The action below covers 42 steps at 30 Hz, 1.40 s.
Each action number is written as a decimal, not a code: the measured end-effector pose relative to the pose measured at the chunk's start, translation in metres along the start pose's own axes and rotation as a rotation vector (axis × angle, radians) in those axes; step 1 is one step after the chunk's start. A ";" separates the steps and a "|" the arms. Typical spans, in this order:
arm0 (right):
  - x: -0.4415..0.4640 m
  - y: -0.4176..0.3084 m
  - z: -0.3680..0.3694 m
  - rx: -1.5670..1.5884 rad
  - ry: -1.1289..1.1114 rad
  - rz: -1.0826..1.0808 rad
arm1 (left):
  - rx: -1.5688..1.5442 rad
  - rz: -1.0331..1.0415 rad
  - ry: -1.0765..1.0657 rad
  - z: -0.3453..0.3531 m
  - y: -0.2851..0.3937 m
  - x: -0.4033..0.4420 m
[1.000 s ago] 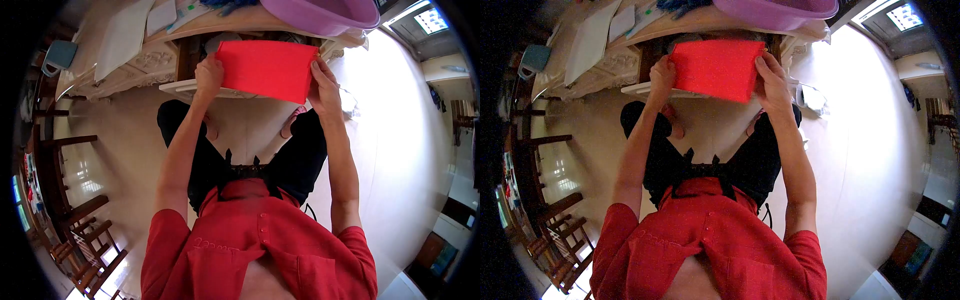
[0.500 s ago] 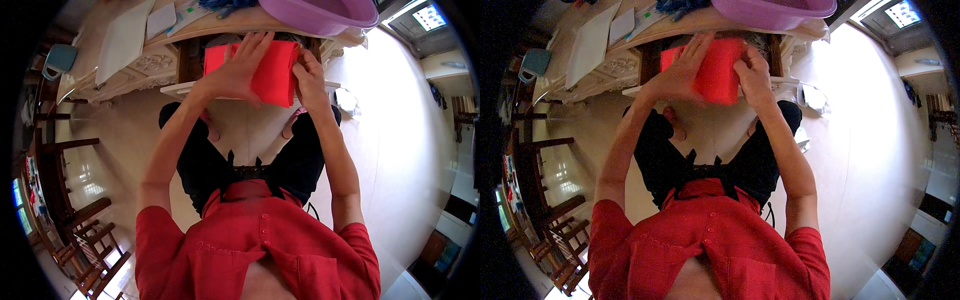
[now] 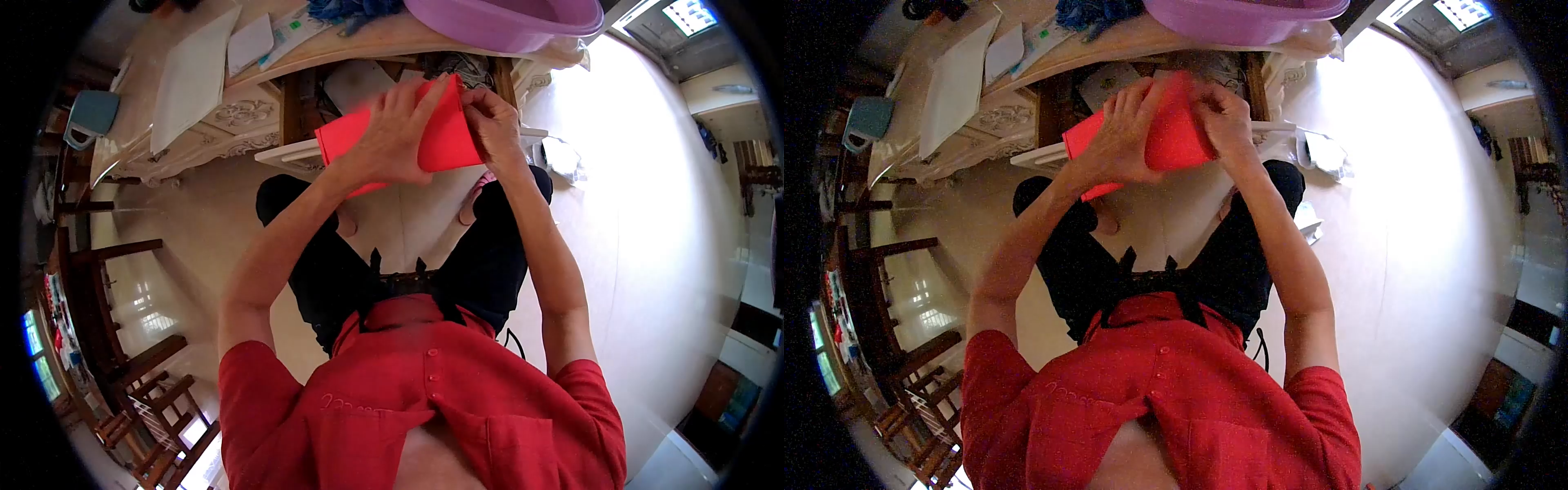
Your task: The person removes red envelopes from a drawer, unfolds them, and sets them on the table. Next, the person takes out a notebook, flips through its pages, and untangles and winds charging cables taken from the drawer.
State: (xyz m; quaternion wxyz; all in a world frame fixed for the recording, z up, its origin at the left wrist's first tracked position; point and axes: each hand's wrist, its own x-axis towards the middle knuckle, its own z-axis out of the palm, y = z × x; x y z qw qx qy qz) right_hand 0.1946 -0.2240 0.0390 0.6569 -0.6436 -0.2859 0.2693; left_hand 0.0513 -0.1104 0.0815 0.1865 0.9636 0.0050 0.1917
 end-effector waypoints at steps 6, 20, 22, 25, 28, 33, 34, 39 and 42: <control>-0.012 -0.013 -0.010 0.005 -0.218 0.215 | 0.009 -0.055 -0.012 0.003 -0.007 -0.002; -0.012 0.019 -0.021 -0.240 -0.278 0.060 | 0.114 0.007 -0.109 0.020 -0.008 -0.007; -0.012 0.028 -0.020 -0.322 -0.281 0.086 | 0.138 0.018 -0.093 0.025 -0.010 -0.008; -0.014 0.034 -0.017 -0.392 -0.140 0.018 | 0.172 0.024 -0.163 0.028 -0.019 -0.010; -0.014 0.031 -0.023 -0.391 -0.040 0.107 | 0.205 -0.055 -0.270 0.025 -0.032 -0.018; -0.005 0.038 -0.057 -0.272 0.133 0.138 | 0.271 -0.110 -0.302 0.015 -0.052 -0.036; -0.004 0.039 -0.062 -0.198 0.104 0.166 | 0.266 -0.109 -0.277 0.014 -0.055 -0.039; 0.004 0.051 -0.085 -0.089 0.199 0.203 | 0.302 -0.137 -0.315 0.012 -0.063 -0.044; 0.004 0.045 -0.089 0.012 0.232 0.173 | 0.279 -0.166 -0.379 0.005 -0.067 -0.045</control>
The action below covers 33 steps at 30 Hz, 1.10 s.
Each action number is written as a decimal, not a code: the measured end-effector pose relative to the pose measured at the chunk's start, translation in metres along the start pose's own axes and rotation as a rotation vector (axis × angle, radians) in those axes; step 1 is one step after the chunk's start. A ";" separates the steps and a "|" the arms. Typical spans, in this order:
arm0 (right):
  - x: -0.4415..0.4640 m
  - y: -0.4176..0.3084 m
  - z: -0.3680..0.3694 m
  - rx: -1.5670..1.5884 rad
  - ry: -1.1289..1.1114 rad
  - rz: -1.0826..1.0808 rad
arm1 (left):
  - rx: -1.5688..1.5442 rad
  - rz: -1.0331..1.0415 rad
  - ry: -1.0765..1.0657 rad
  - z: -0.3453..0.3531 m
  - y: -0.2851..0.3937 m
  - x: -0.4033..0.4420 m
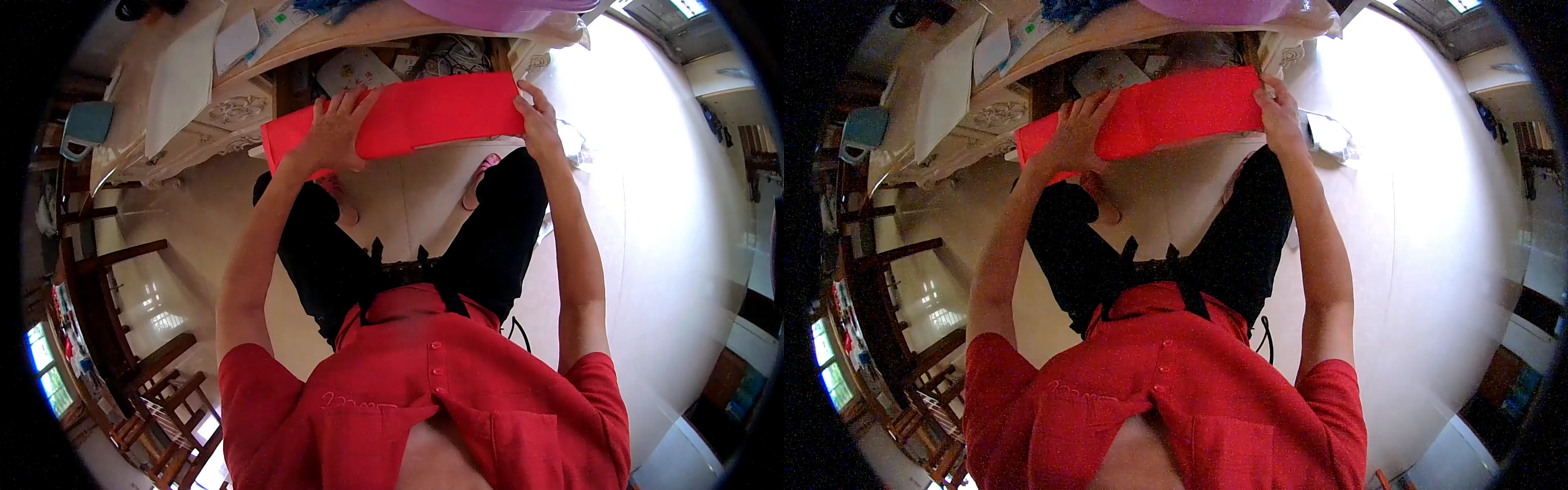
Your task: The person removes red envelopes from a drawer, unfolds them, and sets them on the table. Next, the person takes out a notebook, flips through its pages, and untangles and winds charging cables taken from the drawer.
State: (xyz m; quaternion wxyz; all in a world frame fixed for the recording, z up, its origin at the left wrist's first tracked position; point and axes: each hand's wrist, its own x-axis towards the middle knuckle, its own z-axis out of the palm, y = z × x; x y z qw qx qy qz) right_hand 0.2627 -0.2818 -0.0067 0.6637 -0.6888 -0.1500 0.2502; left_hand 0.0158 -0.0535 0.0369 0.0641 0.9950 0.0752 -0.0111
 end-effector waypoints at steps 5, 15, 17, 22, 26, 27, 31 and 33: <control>0.008 -0.027 -0.010 0.055 0.060 0.076 | 0.006 -0.127 -0.203 -0.006 -0.019 -0.007; 0.023 -0.038 -0.010 0.266 -0.077 0.475 | -0.271 -0.152 -0.160 -0.007 -0.017 0.009; 0.021 -0.045 -0.005 0.318 -0.175 0.555 | -0.383 -0.177 -0.074 -0.003 -0.013 0.019; 0.026 -0.043 0.009 0.275 -0.219 0.601 | -1.100 -0.135 0.139 -0.007 -0.012 0.035; 0.014 -0.056 0.024 0.428 -0.184 0.595 | -1.288 -0.224 0.358 0.011 -0.018 0.040; 0.012 -0.059 0.026 0.424 -0.187 0.594 | -1.307 -0.339 0.329 0.008 -0.019 0.040; 0.007 -0.072 0.029 0.271 -0.466 0.419 | -1.421 -0.458 0.467 0.005 -0.018 0.042; 0.005 -0.077 0.033 0.218 -0.521 0.378 | -1.487 -0.496 0.482 0.000 -0.019 0.046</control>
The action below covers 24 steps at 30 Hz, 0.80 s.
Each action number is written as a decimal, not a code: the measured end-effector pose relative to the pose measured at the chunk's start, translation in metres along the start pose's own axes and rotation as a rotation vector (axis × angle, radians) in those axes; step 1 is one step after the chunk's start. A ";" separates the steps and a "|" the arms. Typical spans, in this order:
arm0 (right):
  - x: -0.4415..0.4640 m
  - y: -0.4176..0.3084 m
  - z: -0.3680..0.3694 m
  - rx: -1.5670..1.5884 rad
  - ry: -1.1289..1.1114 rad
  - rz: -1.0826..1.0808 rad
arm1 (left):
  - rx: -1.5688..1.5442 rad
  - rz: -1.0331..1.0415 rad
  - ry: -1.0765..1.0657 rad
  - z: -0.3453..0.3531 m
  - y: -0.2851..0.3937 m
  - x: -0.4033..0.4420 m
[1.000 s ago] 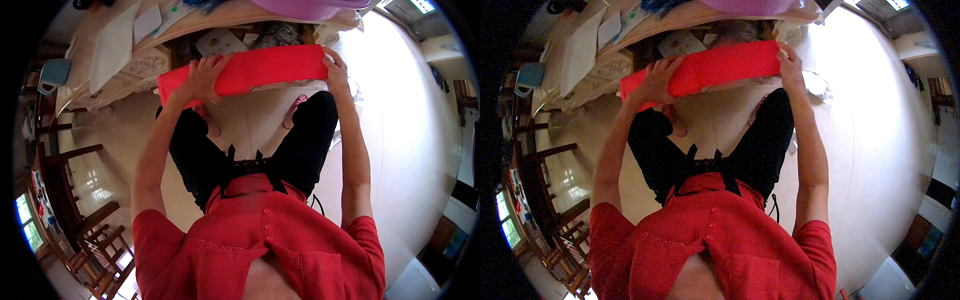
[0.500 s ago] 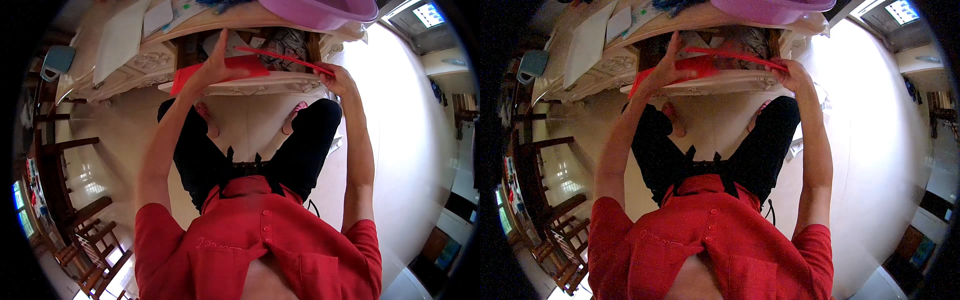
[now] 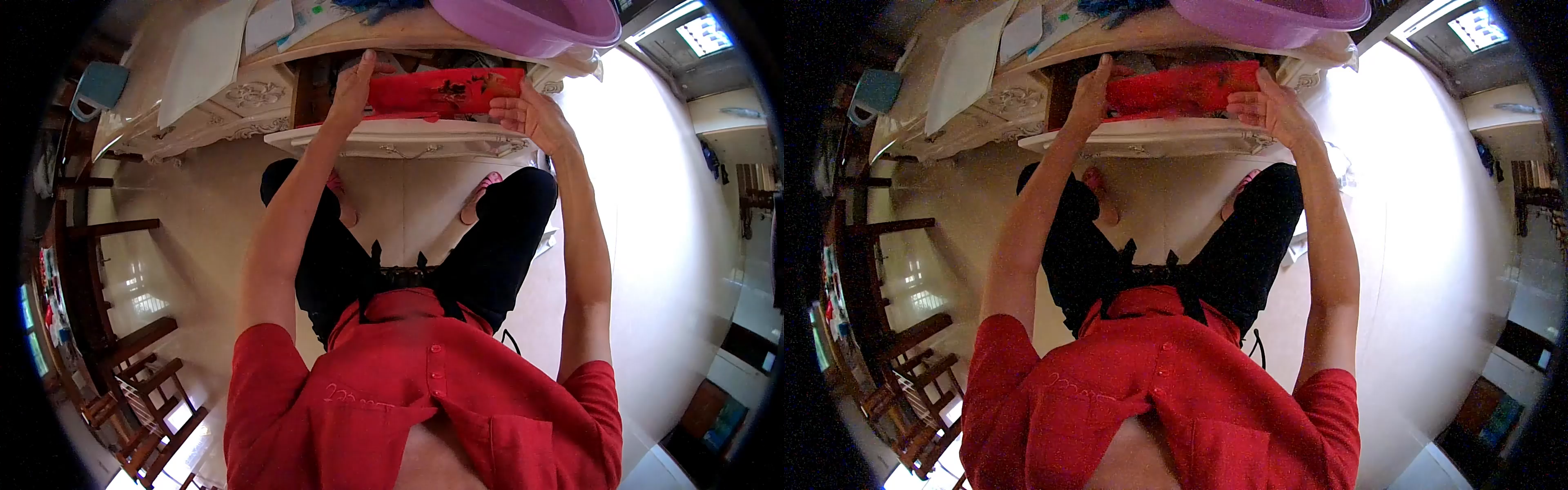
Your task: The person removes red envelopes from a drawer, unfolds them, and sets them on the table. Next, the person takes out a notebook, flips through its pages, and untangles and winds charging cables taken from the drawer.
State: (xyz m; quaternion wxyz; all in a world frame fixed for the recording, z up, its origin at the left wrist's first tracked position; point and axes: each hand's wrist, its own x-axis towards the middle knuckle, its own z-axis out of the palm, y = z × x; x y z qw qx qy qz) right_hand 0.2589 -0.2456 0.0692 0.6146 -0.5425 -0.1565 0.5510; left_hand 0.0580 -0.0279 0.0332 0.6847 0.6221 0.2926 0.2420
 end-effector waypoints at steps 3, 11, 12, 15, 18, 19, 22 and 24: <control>0.003 -0.004 0.009 -0.378 0.170 -0.156 | -0.077 -0.045 0.020 0.002 0.012 0.000; 0.011 -0.022 0.020 -1.090 0.583 -0.404 | -0.078 -0.020 0.062 -0.010 0.022 0.002; 0.015 -0.021 0.016 -1.094 0.571 -0.407 | -0.195 0.029 0.033 -0.013 0.020 0.004; 0.027 -0.008 0.002 -0.963 0.483 -0.468 | -0.458 0.070 -0.008 -0.019 0.012 0.015; 0.027 0.012 0.000 -0.273 0.278 -0.340 | -0.588 0.057 0.009 -0.019 0.004 0.020; 0.026 0.017 0.001 -0.276 0.276 -0.338 | -0.568 0.052 0.046 -0.018 0.004 0.019; 0.019 0.035 0.006 0.035 0.332 -0.191 | -0.499 -0.104 -0.022 -0.019 0.013 -0.006; 0.014 0.047 0.007 0.059 0.295 -0.183 | -0.594 -0.121 -0.119 -0.029 0.008 -0.013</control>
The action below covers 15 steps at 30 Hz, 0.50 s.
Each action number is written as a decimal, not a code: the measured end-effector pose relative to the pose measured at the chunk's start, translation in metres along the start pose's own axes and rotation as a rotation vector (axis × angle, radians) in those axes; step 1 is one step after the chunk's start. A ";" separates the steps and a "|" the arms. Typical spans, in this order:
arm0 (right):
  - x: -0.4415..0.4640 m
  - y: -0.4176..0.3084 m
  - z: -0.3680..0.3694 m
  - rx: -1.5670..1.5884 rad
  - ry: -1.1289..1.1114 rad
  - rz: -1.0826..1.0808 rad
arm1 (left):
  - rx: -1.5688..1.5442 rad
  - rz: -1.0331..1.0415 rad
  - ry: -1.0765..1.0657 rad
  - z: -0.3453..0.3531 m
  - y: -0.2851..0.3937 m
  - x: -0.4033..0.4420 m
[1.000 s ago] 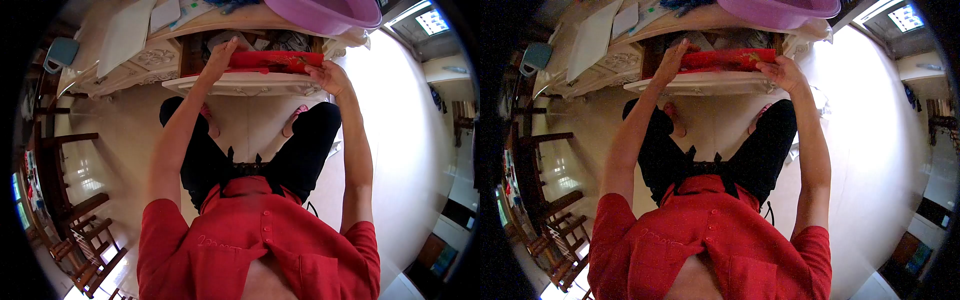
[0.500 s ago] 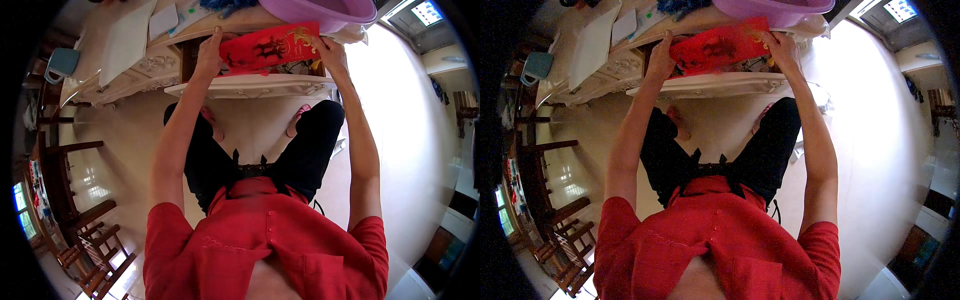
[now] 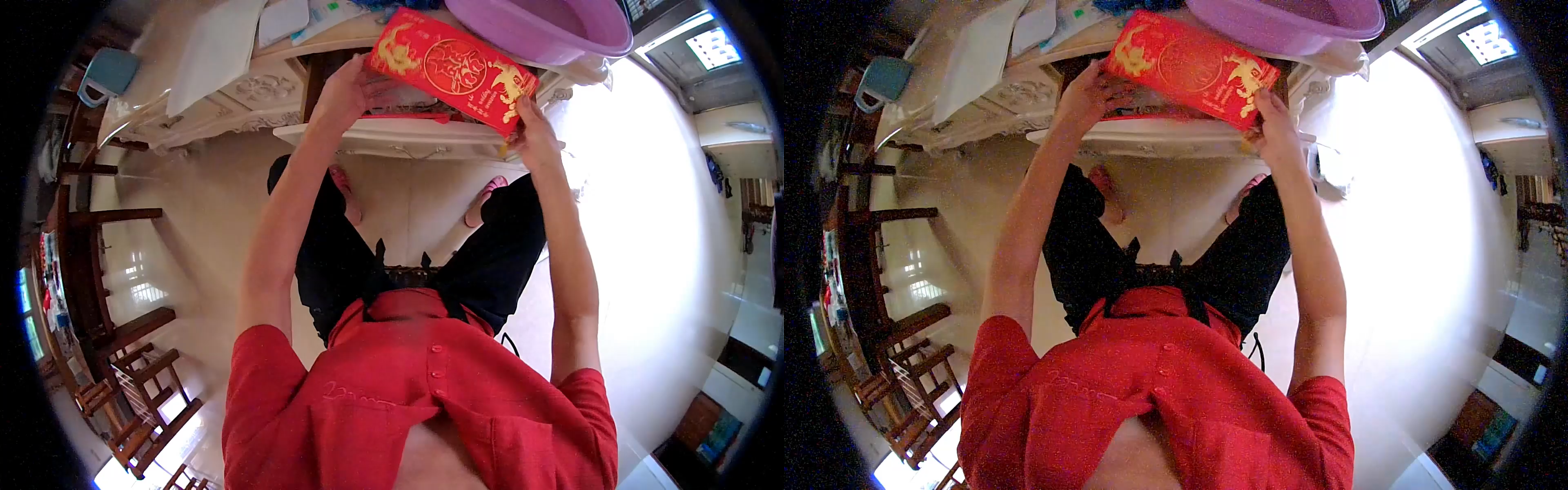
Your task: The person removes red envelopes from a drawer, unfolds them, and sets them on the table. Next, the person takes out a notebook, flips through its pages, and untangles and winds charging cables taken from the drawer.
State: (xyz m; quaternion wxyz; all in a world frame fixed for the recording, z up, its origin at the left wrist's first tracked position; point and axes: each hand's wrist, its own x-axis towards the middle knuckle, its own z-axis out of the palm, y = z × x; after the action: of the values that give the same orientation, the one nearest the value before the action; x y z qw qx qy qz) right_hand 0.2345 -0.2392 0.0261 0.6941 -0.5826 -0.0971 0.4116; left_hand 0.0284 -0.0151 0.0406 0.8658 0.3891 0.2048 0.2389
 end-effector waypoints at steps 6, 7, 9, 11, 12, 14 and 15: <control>-0.037 0.031 0.044 0.100 -0.097 0.057 | -0.302 0.065 -0.175 0.001 -0.025 -0.009; -0.040 0.039 0.047 0.124 -0.152 0.068 | -0.318 0.083 -0.188 0.006 -0.028 -0.008; -0.047 0.044 0.050 0.142 -0.209 0.086 | -0.341 0.103 -0.193 0.012 -0.027 -0.011; -0.053 0.042 0.054 0.041 -0.182 0.036 | -0.214 0.114 -0.071 0.017 -0.020 -0.015; -0.058 0.038 0.056 0.034 -0.187 0.044 | -0.221 0.117 -0.062 0.015 -0.019 -0.015; -0.063 0.032 0.061 -0.152 -0.067 -0.173 | -0.218 0.088 -0.084 0.011 -0.015 -0.014; -0.060 0.035 0.057 -0.163 -0.080 -0.169 | -0.226 0.099 -0.075 0.011 -0.014 -0.015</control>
State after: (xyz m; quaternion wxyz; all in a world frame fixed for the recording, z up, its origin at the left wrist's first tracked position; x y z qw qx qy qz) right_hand 0.1449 -0.2392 0.0325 0.6722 -0.6101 -0.2064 0.3652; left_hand 0.0260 -0.0382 0.0395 0.8984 0.3072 0.1248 0.2881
